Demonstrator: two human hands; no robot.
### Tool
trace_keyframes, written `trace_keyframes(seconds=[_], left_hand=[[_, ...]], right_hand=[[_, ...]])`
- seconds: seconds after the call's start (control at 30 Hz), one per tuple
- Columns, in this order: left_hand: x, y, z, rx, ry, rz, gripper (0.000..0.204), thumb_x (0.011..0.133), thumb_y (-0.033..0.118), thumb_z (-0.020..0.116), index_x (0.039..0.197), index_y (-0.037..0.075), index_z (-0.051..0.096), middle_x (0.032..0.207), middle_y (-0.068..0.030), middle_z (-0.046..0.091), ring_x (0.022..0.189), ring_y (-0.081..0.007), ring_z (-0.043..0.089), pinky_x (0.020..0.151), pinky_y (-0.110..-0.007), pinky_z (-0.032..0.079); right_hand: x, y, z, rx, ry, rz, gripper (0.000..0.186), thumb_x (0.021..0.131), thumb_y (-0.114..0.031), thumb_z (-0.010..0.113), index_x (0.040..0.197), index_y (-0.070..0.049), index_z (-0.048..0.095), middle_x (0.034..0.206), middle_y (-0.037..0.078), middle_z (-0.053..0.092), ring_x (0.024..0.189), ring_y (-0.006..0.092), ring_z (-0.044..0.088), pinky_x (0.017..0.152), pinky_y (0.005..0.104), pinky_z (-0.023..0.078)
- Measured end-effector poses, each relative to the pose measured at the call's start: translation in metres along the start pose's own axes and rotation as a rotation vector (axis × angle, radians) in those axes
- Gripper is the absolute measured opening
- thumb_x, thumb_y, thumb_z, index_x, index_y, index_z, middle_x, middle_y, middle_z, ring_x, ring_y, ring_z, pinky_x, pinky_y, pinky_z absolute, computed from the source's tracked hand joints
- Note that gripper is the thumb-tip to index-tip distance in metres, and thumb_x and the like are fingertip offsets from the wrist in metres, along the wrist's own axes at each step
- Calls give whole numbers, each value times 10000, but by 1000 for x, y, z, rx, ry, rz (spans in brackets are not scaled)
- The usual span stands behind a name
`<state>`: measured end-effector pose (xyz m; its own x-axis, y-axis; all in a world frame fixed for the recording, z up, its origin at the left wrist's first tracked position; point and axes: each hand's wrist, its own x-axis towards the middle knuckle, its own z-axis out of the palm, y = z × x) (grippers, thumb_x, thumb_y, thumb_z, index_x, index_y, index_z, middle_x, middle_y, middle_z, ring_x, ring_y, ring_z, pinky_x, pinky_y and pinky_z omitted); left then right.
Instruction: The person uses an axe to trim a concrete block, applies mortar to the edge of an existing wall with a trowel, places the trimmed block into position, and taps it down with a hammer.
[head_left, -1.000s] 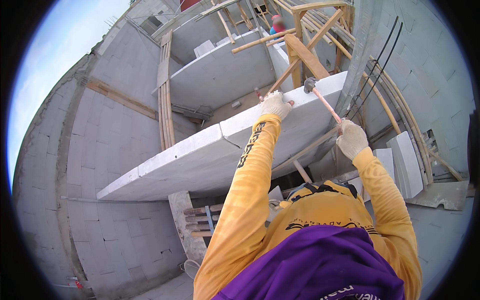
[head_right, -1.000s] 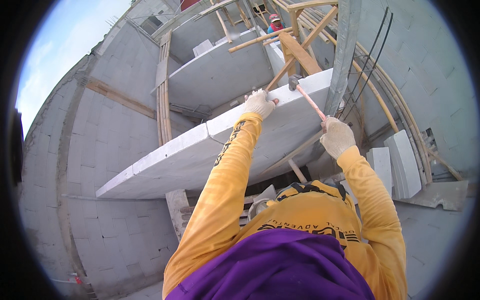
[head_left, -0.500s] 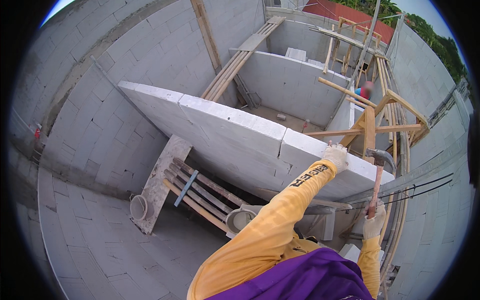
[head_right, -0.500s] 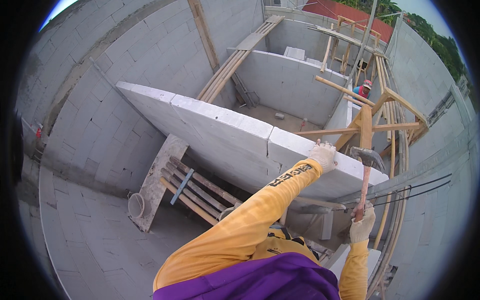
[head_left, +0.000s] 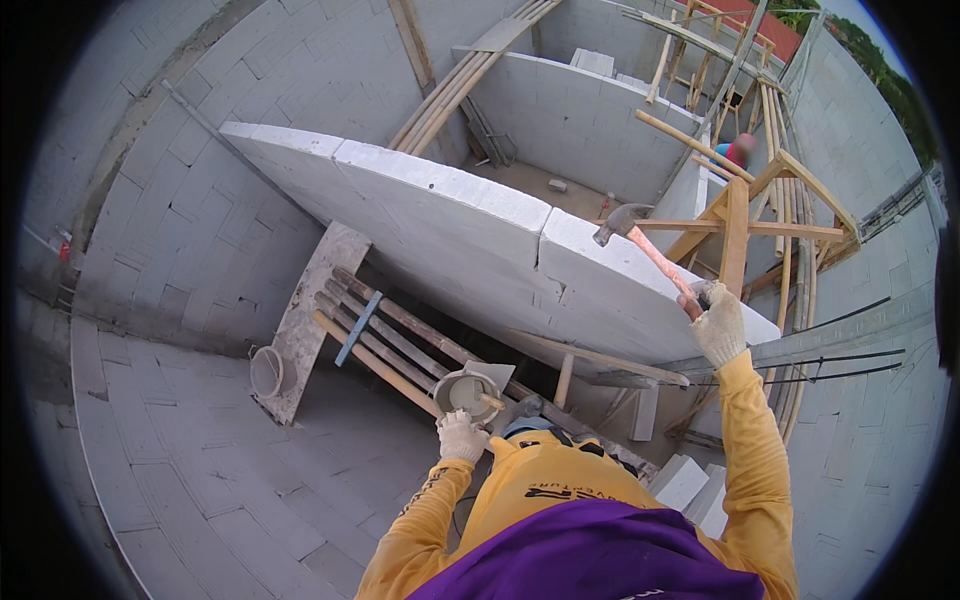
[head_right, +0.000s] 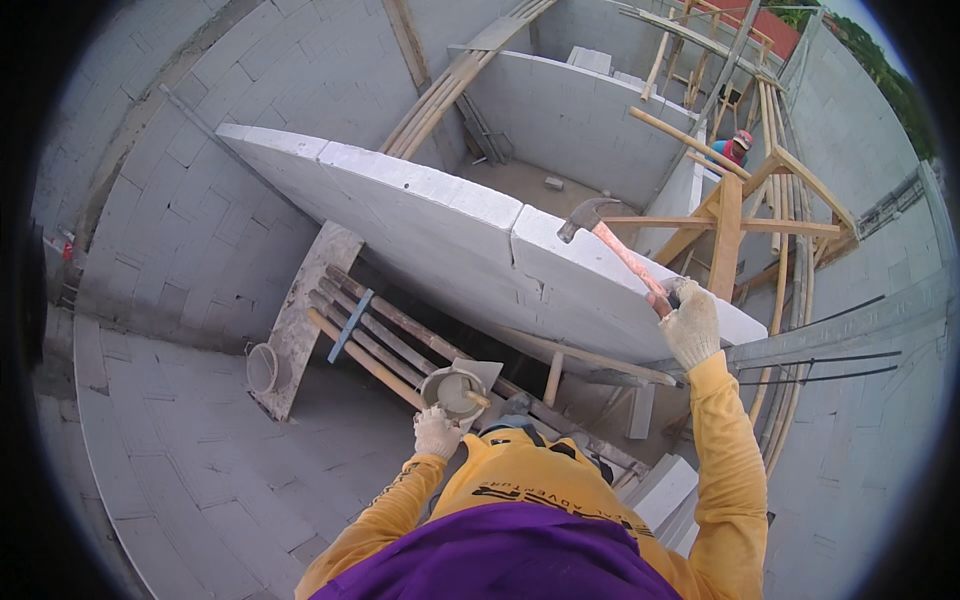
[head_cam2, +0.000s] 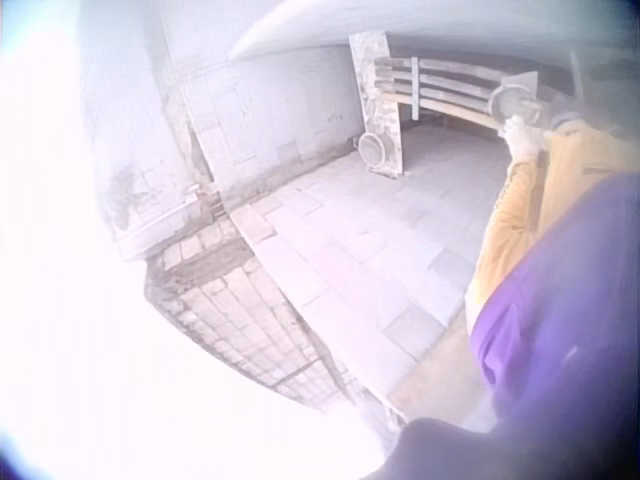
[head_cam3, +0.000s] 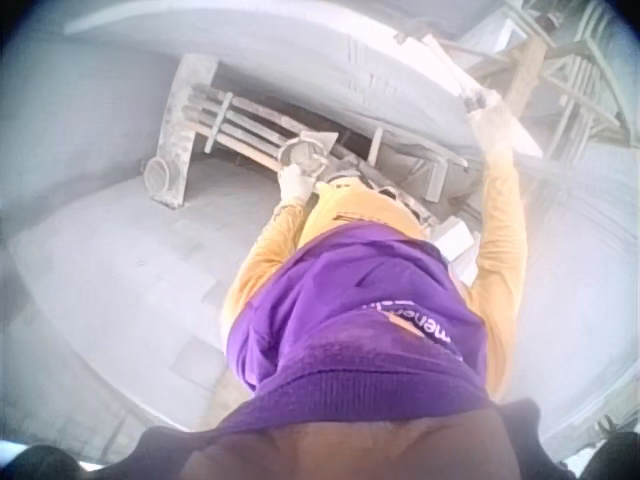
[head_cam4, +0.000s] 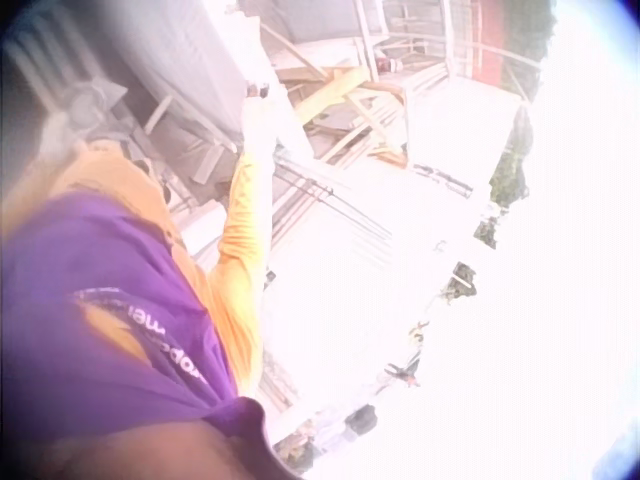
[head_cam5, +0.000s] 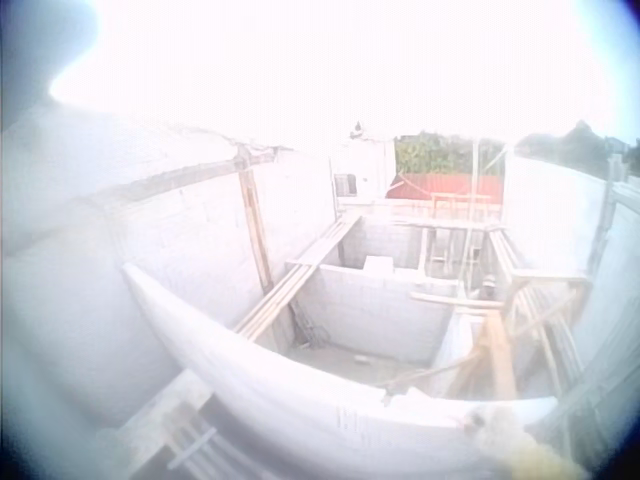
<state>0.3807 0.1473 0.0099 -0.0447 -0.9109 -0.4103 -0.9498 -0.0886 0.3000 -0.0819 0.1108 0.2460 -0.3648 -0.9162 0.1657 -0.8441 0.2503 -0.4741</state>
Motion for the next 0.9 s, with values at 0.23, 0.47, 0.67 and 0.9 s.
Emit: trace_keyframes(seconds=[0.23,0.47,0.67,0.9], left_hand=[[-81,-130,22,-143,-114,-774,591,861,335,707,1332,-12,625,1409,-228,612,1340,-391,559,1136,-470,445],[-118,-135,80,-469,-63,-871,585,876,392,712,1289,-22,675,1367,-257,636,1312,-370,593,1117,-419,470],[-113,-126,97,-521,-106,-848,575,896,387,709,1308,-12,675,1362,-251,644,1296,-376,608,1123,-418,454],[-81,-161,84,-635,7,-773,442,874,327,695,1077,-64,734,1179,-293,708,1130,-421,674,995,-453,502]], right_hand=[[99,-65,65,6,-152,-22,334,941,-334,715,1034,-15,748,974,253,719,972,419,696,844,488,518],[151,-105,131,5,-243,-119,325,929,-307,720,1052,-11,772,1018,274,724,1013,428,689,877,487,513],[161,-111,157,-48,-278,-150,320,935,-304,716,1057,-14,773,1055,263,730,1042,419,690,913,462,521],[159,-110,160,-269,-262,-174,326,931,-327,703,1168,-109,756,1149,192,720,1100,367,688,966,471,535]])
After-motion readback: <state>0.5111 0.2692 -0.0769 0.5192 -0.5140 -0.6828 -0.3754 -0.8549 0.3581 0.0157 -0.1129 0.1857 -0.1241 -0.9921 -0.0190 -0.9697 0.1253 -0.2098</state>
